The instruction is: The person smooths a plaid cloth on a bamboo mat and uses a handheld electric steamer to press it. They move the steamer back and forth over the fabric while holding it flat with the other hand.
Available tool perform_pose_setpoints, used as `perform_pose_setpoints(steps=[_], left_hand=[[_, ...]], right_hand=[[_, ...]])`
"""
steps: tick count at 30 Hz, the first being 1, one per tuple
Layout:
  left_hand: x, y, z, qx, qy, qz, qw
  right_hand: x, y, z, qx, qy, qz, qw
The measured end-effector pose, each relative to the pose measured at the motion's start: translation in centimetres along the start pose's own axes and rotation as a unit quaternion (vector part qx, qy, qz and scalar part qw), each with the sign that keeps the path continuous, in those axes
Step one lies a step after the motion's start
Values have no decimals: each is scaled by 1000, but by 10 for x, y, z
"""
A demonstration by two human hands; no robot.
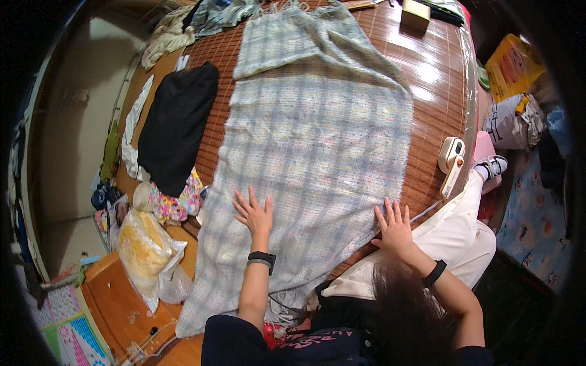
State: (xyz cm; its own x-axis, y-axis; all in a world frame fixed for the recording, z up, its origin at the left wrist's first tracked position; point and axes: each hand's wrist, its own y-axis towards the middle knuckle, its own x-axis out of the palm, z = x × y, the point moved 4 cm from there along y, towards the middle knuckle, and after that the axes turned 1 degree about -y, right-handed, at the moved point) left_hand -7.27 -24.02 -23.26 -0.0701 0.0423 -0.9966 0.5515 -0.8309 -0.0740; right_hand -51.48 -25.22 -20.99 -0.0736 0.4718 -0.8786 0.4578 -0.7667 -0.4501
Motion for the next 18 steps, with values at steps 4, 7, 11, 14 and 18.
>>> perform_pose_setpoints(steps=[4, 7, 11, 14, 18], left_hand=[[3, -20, -17, -12, -1, -30, 999], [0, -21, -16, -27, -1, -59, 998], [-16, 0, -5, 12, -30, -15, 999], [-27, 18, 24, 97, -27, 40, 994], [-28, -10, 104, 267, -102, 58, 957]], right_hand=[[1, 0, 3, 6, -37, -28, 999], [-38, 4, 15, -26, 60, 105, 992], [-111, -12, 107, 48, 260, 433, 862], [-116, -21, 190, 303, 80, 500, 807], [-39, 26, 255, 392, 620, 135, 666]])
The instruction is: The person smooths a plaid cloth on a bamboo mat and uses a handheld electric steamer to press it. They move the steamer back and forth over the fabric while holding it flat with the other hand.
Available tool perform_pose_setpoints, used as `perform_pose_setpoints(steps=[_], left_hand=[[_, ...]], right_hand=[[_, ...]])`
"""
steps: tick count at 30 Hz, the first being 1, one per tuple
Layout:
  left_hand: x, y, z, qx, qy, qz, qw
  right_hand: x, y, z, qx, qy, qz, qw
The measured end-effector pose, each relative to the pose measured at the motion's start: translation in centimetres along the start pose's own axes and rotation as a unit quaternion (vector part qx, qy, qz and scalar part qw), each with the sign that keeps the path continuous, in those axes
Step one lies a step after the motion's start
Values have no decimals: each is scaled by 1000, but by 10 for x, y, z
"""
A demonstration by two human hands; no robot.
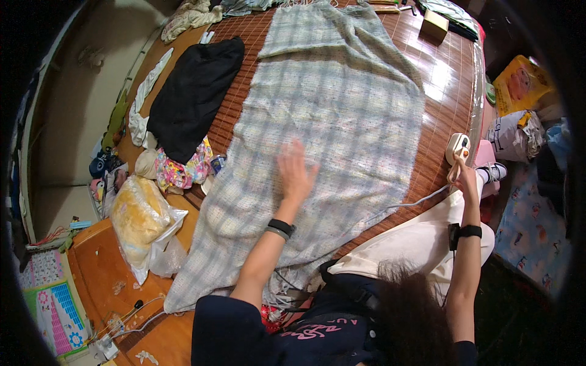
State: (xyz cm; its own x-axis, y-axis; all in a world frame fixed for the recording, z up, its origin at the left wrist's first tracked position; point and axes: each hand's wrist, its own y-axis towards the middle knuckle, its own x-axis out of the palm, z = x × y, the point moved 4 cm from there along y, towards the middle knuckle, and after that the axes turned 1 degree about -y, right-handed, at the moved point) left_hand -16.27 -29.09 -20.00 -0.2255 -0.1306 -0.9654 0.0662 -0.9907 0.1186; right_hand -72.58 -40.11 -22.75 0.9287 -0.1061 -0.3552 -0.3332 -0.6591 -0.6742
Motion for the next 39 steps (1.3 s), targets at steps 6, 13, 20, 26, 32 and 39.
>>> perform_pose_setpoints(steps=[6, 13, 20, 26, 32, 39], left_hand=[[26, -60, 139, 297, -76, -167, 937], [25, -95, 163, 256, -123, -188, 940], [3, -91, 134, 141, -310, -124, 932], [-2, -85, 30, -159, -14, -91, 983], [11, -82, 17, -269, -13, -251, 930], [10, -72, 14, -286, -19, -315, 905]], right_hand=[[32, 17, -1, -36, 351, -171, 920], [61, -75, -33, -116, 127, -14, 985], [231, -202, -39, -136, 16, -315, 939], [315, -213, 0, -116, -97, -318, 936], [297, -180, 12, -217, -176, -250, 927], [243, -138, 13, -201, -114, -197, 953]])
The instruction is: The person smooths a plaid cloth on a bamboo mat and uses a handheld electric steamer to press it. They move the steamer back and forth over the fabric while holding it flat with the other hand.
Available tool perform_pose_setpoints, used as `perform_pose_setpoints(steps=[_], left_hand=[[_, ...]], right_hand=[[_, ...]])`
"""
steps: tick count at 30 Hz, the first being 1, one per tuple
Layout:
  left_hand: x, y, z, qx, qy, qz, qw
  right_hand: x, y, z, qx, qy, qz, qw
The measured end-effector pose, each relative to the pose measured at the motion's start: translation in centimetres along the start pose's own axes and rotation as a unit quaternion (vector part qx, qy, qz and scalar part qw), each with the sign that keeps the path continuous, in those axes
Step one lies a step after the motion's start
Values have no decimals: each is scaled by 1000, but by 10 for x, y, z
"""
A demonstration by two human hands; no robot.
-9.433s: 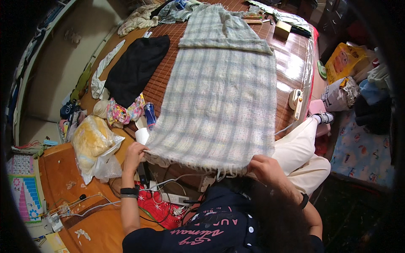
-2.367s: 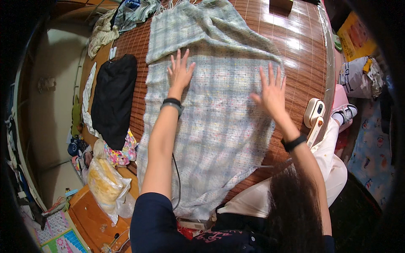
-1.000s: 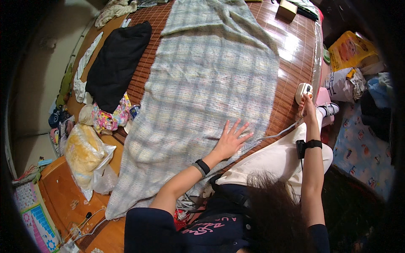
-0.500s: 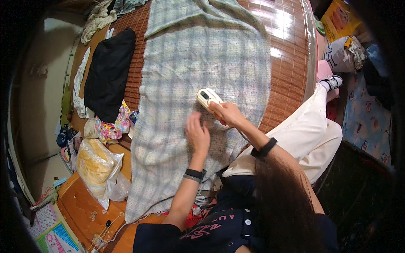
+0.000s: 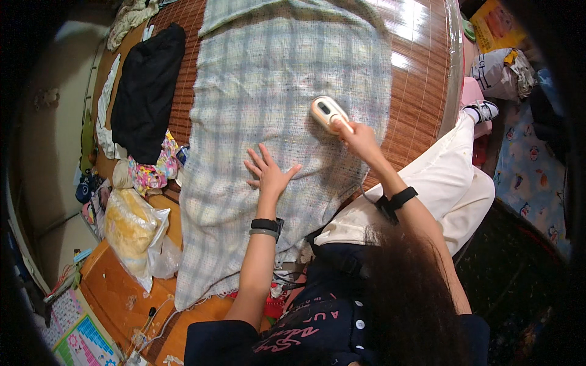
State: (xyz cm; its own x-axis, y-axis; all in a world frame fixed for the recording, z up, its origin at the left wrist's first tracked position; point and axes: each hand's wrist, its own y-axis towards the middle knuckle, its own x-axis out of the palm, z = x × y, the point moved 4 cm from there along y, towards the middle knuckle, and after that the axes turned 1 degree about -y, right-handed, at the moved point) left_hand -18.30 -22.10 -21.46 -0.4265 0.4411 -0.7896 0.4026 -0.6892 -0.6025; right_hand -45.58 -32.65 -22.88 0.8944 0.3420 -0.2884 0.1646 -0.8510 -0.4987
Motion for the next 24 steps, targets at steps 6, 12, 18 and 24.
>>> perform_pose_setpoints(steps=[6, 12, 18, 24], left_hand=[[-4, 4, 1, -21, -11, -36, 999], [-6, 6, 2, -27, -11, -57, 998], [-9, -7, 12, 0, 47, 20, 999], [30, -68, 137, 512, 73, 97, 850]], right_hand=[[-42, 0, 15, 17, 106, 52, 993], [-79, -1, 15, 31, 88, 125, 988], [-116, 9, 15, 43, 153, 135, 978], [-133, 7, -5, 47, 194, 131, 971]])
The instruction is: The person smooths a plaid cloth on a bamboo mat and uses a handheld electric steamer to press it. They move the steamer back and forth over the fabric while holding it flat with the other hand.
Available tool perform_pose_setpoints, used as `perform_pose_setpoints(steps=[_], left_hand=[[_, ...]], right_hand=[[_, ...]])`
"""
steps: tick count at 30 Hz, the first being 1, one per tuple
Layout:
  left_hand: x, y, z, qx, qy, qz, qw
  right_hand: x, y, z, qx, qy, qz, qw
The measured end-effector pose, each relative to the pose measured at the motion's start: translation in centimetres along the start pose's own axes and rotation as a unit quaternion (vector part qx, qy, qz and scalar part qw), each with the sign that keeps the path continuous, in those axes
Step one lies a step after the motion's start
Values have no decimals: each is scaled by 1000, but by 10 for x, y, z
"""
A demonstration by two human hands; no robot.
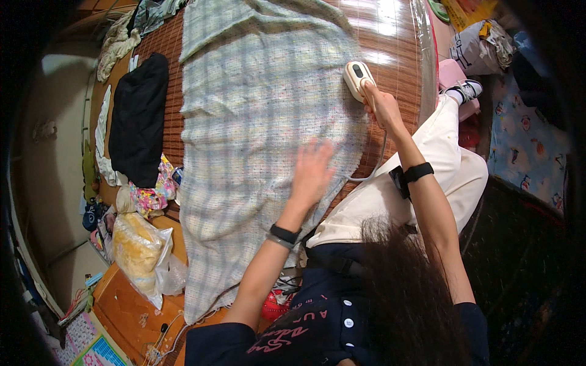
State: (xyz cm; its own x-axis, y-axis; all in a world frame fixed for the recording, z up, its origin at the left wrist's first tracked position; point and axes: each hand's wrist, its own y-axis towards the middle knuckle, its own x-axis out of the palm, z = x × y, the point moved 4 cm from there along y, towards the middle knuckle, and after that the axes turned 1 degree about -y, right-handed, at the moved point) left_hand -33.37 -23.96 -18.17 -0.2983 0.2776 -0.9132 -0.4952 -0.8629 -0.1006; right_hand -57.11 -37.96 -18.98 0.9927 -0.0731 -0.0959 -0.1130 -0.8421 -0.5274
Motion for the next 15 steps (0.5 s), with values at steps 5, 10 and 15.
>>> perform_pose_setpoints(steps=[5, 10, 15], left_hand=[[23, 7, 68, -53, -33, -41, 997], [21, -11, 74, -115, -32, -87, 989], [21, -8, 76, -142, -129, -147, 970]], right_hand=[[21, -44, 4, -12, -117, -84, 989], [42, -60, 24, -22, -295, -198, 934], [42, -43, 31, -1, -324, -232, 917]])
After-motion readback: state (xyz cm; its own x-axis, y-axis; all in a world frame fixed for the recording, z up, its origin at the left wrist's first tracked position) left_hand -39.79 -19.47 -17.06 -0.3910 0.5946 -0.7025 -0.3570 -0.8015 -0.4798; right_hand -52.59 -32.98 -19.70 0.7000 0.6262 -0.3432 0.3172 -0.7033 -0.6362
